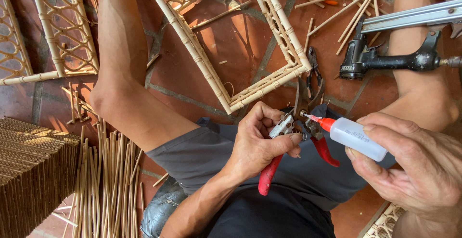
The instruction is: The person assembles a small bamboo frame by attaching a cardboard backing and securing it with a pneumatic nail gun. They also use shears to trim bamboo pieces and apply lubricant to the tool.
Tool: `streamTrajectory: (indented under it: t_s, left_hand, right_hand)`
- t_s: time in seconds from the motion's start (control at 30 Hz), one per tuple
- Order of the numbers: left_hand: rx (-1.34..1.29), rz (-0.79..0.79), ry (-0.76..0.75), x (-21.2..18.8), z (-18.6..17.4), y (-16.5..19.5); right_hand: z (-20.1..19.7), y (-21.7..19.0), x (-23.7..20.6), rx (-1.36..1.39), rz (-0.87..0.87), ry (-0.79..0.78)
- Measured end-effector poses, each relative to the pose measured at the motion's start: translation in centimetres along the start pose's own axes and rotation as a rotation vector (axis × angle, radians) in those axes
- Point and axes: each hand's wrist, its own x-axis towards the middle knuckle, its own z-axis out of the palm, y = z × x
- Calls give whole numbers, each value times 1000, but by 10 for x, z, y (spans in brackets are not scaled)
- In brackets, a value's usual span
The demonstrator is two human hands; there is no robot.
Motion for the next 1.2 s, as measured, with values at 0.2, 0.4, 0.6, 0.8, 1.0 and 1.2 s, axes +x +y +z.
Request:
streamTrajectory:
  t_s: [0.2,0.4,0.6,0.8,1.0,1.2]
  left_hand:
    - [5,-14,5,0,-7,-1]
    - [-214,-38,-47,7,-18,-5]
    - [-335,-64,-122,7,-25,-9]
    - [-419,-110,-234,7,-28,-10]
    - [-508,-172,-323,9,-29,-10]
    - [-489,-183,-336,8,-29,-12]
  right_hand:
    - [10,-2,-6,51,65,21]
    - [28,18,-35,336,242,124]
    - [50,46,-84,883,419,317]
    - [62,63,-107,1235,404,444]
    - [64,61,-108,1509,451,485]
    - [52,58,-119,1186,401,408]
